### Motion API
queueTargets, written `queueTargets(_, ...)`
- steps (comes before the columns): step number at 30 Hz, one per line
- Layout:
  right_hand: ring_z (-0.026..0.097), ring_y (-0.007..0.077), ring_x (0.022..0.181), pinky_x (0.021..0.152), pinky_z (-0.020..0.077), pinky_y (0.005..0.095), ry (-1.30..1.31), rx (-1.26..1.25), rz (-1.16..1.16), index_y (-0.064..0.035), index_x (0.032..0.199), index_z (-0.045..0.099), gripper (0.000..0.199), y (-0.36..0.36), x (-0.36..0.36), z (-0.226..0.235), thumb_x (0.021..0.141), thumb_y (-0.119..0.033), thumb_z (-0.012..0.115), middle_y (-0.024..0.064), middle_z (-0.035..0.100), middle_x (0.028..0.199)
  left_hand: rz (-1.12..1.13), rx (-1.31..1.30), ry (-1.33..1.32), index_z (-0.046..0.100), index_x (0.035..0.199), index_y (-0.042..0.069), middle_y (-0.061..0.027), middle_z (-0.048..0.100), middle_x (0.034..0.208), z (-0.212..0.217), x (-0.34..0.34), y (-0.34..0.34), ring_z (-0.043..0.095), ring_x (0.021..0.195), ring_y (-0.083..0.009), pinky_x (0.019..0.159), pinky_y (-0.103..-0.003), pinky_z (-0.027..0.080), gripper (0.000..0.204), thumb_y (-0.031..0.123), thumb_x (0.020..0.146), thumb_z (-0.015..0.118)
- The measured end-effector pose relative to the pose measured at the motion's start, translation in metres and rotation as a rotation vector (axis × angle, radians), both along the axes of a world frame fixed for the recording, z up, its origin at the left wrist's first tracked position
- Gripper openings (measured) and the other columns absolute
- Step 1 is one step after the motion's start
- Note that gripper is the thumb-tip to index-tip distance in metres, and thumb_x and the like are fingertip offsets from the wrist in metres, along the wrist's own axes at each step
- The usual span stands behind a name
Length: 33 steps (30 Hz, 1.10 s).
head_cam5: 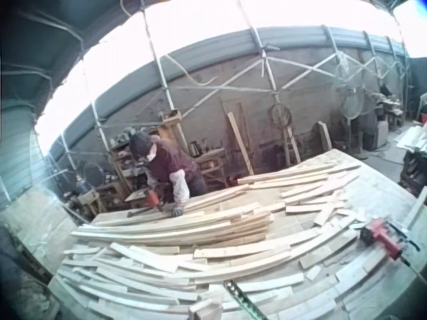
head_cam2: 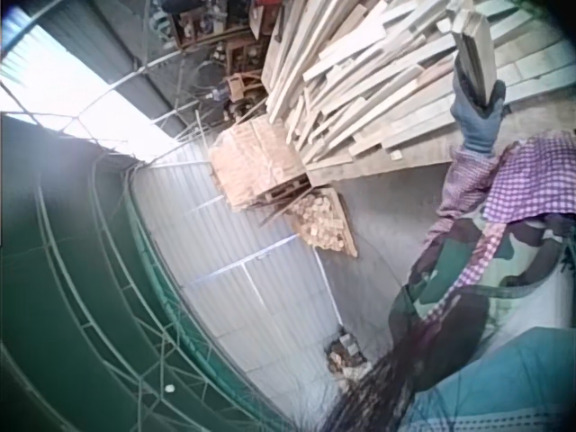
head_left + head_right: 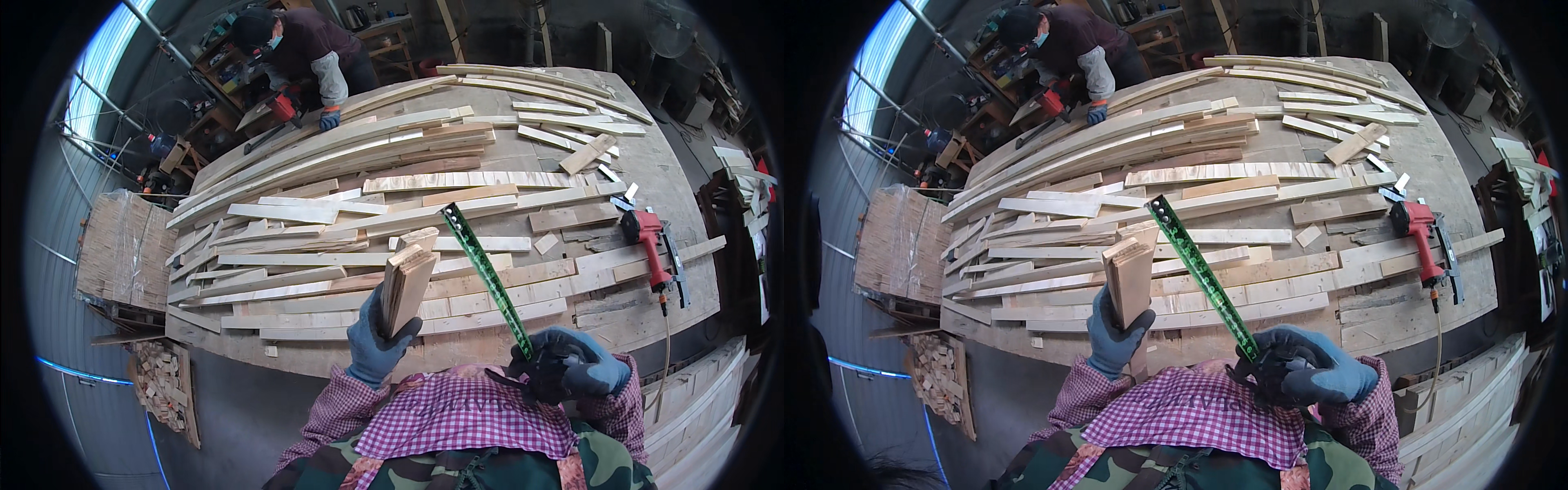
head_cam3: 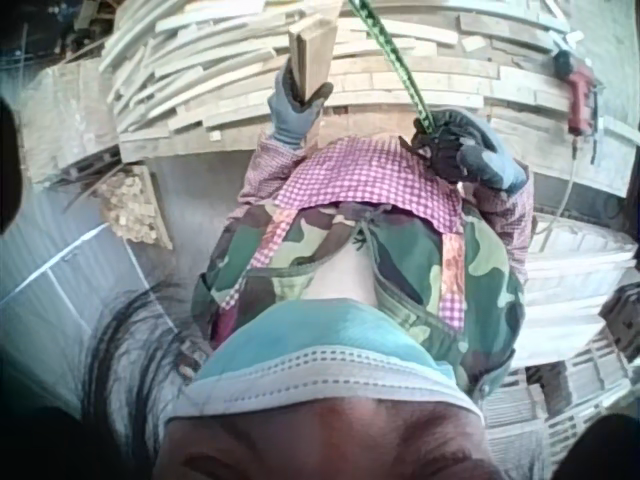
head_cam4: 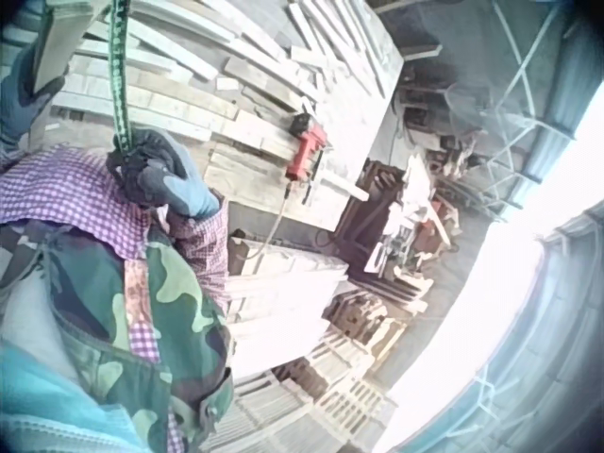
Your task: The person measures and aligns wooden planks on a workbench, then uses a nail gun to fasten them together. The person repeatedly picks up planks, measures them, and secures them in place.
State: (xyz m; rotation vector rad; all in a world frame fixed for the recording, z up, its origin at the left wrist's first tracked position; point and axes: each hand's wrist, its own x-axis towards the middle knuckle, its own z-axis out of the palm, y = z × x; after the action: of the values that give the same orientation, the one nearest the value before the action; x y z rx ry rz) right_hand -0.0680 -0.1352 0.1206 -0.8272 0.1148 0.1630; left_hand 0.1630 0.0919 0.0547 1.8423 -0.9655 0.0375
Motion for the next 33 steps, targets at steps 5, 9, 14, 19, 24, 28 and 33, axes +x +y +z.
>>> queueTargets(5,0.052,0.0273,0.113,0.097,0.0412,0.0383,0.004,0.059,0.105,0.0094,0.128,0.038,0.069,-0.008,-0.001,0.009,0.08,-0.032,0.066,0.0228,0.052,0.121,0.094,-0.03,-0.049,0.045,0.127,-0.004,-0.0185,0.063,0.106,0.01,-0.013,0.007,0.065,0.092,-0.023,0.077,-0.031,0.052,0.07,0.024,0.073,0.079)
queueTargets(9,0.052,0.0263,0.113,0.097,0.0413,0.0377,0.021,0.026,0.234,0.0101,0.129,0.036,0.075,-0.015,0.008,0.013,0.08,-0.038,0.067,0.0227,0.052,0.122,0.176,-0.024,-0.047,0.046,0.126,-0.004,-0.018,0.063,0.106,0.011,-0.023,0.015,0.064,0.093,-0.0212,0.077,-0.03,0.052,0.068,0.023,0.073,0.079)
queueTargets(14,0.05,0.0242,0.116,0.099,0.0389,0.0369,-0.005,-0.024,0.357,0.0103,0.131,0.034,0.072,-0.019,0.021,0.015,0.082,-0.034,0.063,0.0228,0.05,0.125,0.22,-0.034,-0.109,0.047,0.126,-0.003,-0.0176,0.064,0.104,0.011,-0.025,0.022,0.065,0.089,-0.0218,0.075,-0.03,0.053,0.068,0.022,0.073,0.079)
queueTargets(19,0.05,0.0231,0.115,0.101,0.0361,0.0351,0.002,-0.006,0.42,0.0097,0.13,0.036,0.07,-0.02,0.029,0.015,0.079,-0.027,0.065,0.0218,0.051,0.125,0.283,-0.008,-0.143,0.046,0.127,-0.004,-0.0169,0.065,0.1,0.015,-0.03,0.03,0.066,0.085,-0.0203,0.072,-0.03,0.054,0.067,0.019,0.073,0.079)
queueTargets(24,0.053,0.0218,0.109,0.098,0.0393,0.0333,0.068,-0.176,0.477,0.0068,0.128,0.042,0.07,-0.022,0.037,0.027,0.074,-0.028,0.07,0.0187,0.055,0.12,0.331,-0.086,-0.131,0.046,0.127,-0.006,-0.0176,0.065,0.101,0.013,-0.035,0.033,0.066,0.085,-0.02,0.073,-0.029,0.053,0.069,0.018,0.071,0.08)
queueTargets(28,0.06,0.0189,0.095,0.085,0.0471,0.0294,0.061,-0.35,0.375,0.0038,0.124,0.048,0.066,-0.024,0.039,0.038,0.07,-0.02,0.076,0.0138,0.062,0.108,0.358,-0.058,-0.161,0.046,0.127,-0.005,-0.0138,0.063,0.107,0.016,-0.037,0.034,0.063,0.091,-0.0186,0.076,-0.028,0.053,0.066,0.011,0.072,0.079)
queueTargets(33,0.063,0.0206,0.091,0.082,0.0489,0.0305,-0.142,-0.857,0.31,0.002,0.117,0.053,0.063,-0.02,0.048,0.048,0.066,-0.024,0.079,0.0151,0.063,0.101,0.337,-0.169,-0.113,0.044,0.127,-0.006,-0.0149,0.06,0.112,0.008,-0.036,0.031,0.06,0.096,-0.0187,0.081,-0.029,0.051,0.067,0.009,0.072,0.078)
